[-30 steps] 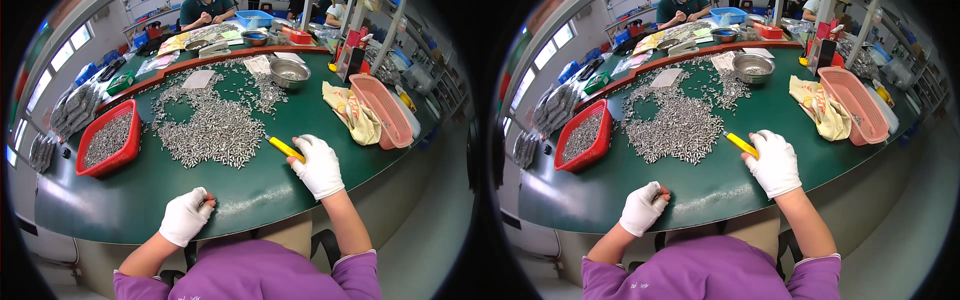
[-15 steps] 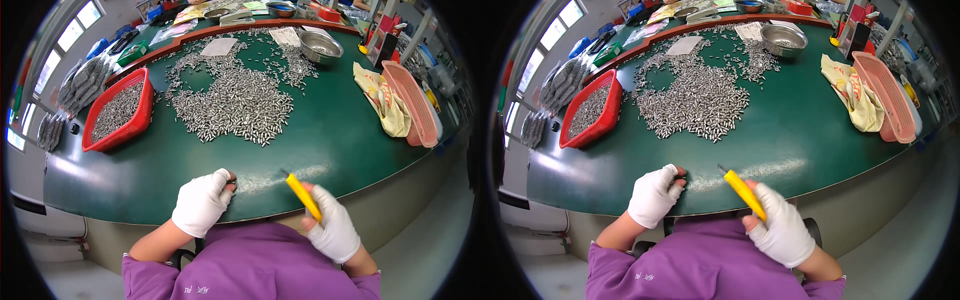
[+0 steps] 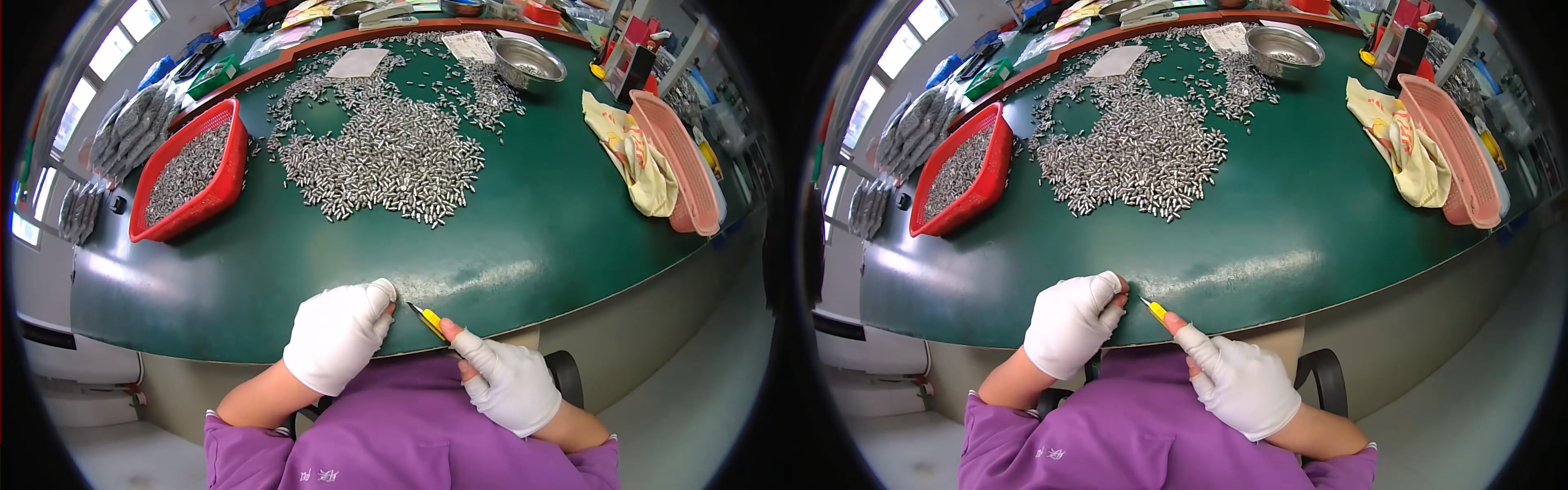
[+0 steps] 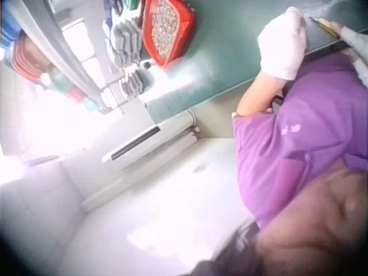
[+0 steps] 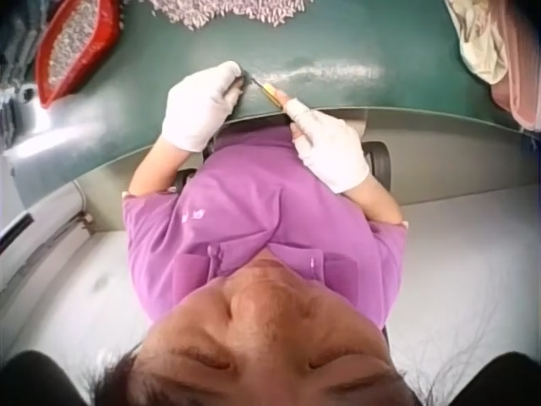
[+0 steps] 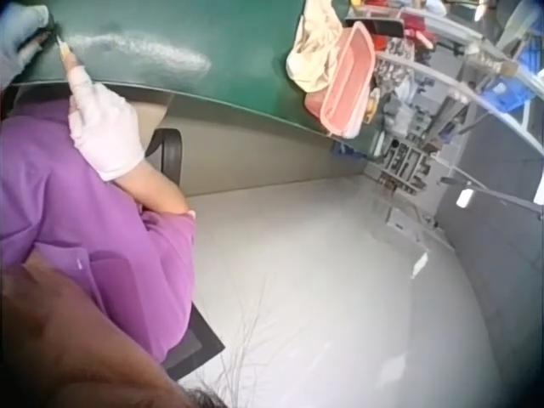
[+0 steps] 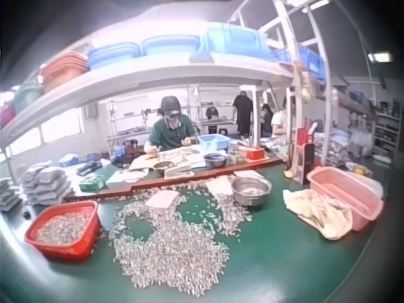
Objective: Inspecting and sorting small metal components on a workbench using a craft knife.
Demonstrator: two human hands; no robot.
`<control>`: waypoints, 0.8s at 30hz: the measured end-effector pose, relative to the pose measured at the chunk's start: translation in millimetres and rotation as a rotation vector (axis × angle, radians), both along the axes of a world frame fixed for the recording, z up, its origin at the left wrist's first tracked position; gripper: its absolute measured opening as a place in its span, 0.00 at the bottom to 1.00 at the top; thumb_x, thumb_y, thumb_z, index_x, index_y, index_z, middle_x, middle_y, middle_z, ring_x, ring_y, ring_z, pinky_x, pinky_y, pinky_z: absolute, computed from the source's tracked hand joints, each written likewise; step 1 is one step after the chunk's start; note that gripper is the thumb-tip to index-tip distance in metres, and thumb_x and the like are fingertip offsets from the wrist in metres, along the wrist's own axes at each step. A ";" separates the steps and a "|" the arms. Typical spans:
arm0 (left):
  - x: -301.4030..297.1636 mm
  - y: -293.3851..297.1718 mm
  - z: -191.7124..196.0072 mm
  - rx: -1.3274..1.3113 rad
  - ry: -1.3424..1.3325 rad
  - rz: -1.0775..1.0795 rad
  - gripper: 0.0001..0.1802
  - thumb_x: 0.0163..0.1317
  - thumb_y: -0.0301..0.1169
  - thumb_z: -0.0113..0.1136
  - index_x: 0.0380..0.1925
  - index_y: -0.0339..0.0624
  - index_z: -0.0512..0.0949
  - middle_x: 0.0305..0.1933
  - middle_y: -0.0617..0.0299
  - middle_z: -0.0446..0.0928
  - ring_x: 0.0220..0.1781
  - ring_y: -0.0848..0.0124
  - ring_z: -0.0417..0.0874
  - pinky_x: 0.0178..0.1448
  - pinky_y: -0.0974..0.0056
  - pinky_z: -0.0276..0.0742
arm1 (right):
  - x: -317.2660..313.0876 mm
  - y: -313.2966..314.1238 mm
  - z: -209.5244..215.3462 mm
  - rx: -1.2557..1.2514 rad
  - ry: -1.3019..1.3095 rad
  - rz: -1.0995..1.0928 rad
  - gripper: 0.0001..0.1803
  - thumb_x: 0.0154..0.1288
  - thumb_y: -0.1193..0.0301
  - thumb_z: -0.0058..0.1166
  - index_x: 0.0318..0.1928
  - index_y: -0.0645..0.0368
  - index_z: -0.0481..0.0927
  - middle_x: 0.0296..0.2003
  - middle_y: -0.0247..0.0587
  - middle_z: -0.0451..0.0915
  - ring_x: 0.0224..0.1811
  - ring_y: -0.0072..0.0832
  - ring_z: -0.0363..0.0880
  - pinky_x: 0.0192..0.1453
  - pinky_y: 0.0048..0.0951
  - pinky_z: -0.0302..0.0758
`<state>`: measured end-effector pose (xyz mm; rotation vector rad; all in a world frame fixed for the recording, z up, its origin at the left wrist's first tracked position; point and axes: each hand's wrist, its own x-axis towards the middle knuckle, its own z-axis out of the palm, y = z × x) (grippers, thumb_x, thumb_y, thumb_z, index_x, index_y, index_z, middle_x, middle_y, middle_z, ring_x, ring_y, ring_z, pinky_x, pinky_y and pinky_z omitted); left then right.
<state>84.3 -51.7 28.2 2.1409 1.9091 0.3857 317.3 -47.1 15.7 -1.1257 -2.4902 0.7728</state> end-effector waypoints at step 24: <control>14.4 -2.4 -6.4 0.064 -0.160 0.108 0.06 0.53 0.25 0.67 0.30 0.44 0.80 0.27 0.56 0.81 0.30 0.57 0.83 0.36 0.60 0.78 | -5.0 -3.4 -4.0 0.029 -0.084 0.006 0.35 0.60 0.73 0.56 0.70 0.46 0.66 0.26 0.37 0.79 0.23 0.37 0.79 0.25 0.39 0.76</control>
